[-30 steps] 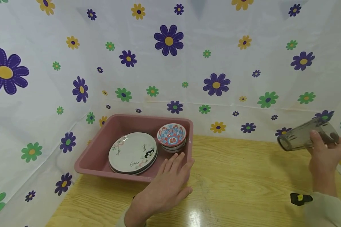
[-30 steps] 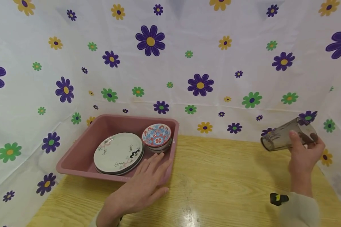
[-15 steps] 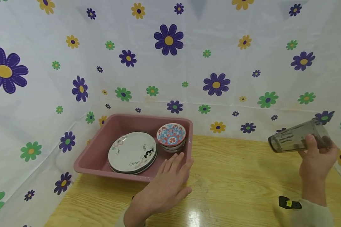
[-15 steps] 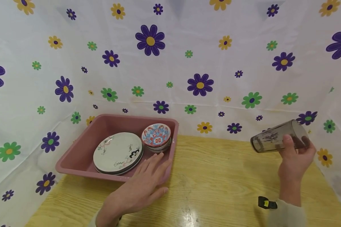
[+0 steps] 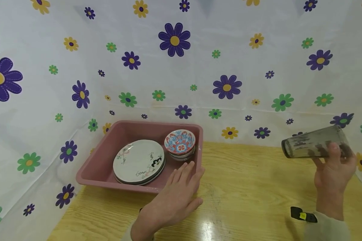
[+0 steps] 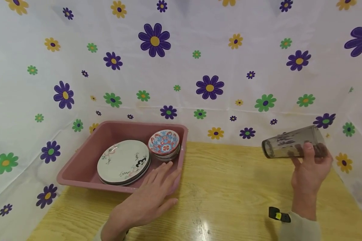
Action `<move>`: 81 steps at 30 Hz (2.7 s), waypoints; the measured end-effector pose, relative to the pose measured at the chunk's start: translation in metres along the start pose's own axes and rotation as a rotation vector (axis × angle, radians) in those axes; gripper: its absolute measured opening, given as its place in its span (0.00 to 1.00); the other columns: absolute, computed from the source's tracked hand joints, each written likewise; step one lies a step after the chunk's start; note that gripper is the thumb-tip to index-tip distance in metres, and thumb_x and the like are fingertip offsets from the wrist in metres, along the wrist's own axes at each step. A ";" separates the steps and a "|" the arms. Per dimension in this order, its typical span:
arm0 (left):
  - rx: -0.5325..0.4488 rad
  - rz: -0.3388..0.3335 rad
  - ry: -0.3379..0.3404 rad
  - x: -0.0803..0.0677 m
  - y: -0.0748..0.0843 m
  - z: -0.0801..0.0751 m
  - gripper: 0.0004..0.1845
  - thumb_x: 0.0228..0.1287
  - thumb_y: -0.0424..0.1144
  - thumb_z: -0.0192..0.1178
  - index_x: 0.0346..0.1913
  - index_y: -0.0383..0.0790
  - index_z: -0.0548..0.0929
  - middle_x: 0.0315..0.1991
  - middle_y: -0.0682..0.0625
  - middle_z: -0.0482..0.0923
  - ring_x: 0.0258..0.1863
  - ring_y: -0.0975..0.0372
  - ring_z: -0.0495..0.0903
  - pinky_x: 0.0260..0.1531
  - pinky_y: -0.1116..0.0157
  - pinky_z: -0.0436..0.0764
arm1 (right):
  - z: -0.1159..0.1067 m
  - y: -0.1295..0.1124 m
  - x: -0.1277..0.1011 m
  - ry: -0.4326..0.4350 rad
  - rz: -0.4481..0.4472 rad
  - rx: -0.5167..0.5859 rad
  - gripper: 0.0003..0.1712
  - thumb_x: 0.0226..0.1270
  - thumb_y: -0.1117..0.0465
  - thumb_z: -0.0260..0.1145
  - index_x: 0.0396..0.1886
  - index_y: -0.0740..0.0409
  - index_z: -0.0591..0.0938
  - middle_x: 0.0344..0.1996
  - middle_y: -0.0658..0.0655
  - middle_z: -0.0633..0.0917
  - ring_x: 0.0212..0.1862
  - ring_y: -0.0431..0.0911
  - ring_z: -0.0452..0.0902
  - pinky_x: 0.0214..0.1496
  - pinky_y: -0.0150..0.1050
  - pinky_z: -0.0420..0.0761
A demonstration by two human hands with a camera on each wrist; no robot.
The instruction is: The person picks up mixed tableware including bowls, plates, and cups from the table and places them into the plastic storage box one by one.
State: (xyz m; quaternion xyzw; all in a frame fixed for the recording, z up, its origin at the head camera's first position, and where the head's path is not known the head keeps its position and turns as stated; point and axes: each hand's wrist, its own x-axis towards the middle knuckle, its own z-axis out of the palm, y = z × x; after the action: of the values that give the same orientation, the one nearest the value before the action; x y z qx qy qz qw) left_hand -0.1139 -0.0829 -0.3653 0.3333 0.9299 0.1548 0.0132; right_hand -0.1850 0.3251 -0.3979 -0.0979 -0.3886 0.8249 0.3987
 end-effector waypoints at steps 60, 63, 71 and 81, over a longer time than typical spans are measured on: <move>0.050 0.159 0.476 0.014 -0.015 -0.001 0.32 0.65 0.38 0.60 0.71 0.34 0.64 0.68 0.34 0.62 0.68 0.43 0.64 0.63 0.45 0.70 | 0.067 0.003 -0.103 -0.366 0.001 0.045 0.29 0.67 0.77 0.58 0.67 0.63 0.64 0.56 0.62 0.75 0.54 0.50 0.75 0.46 0.36 0.84; 0.034 0.155 0.480 0.015 -0.015 -0.001 0.33 0.66 0.38 0.59 0.71 0.35 0.62 0.68 0.34 0.61 0.69 0.44 0.63 0.63 0.45 0.69 | 0.068 0.003 -0.110 -0.418 0.005 0.079 0.30 0.66 0.77 0.59 0.66 0.63 0.63 0.56 0.62 0.75 0.55 0.50 0.77 0.48 0.36 0.84; -0.015 0.127 0.480 0.016 -0.013 -0.002 0.33 0.67 0.37 0.58 0.72 0.35 0.61 0.68 0.36 0.61 0.69 0.45 0.62 0.63 0.45 0.69 | 0.076 0.007 -0.128 -0.523 -0.005 -0.009 0.31 0.65 0.77 0.60 0.67 0.63 0.65 0.58 0.60 0.78 0.58 0.49 0.77 0.56 0.33 0.80; -0.021 0.136 0.504 0.018 -0.015 0.000 0.35 0.68 0.40 0.57 0.73 0.34 0.58 0.69 0.36 0.61 0.69 0.46 0.62 0.65 0.46 0.68 | 0.083 0.013 -0.145 -0.748 -0.081 -0.002 0.36 0.61 0.79 0.63 0.68 0.65 0.63 0.61 0.62 0.76 0.62 0.51 0.76 0.59 0.37 0.79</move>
State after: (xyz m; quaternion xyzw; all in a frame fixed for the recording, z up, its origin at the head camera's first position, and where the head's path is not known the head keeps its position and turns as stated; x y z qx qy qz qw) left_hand -0.1370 -0.0827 -0.3683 0.3460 0.8776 0.2430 -0.2261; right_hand -0.1349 0.1670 -0.3725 0.2252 -0.5117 0.7868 0.2614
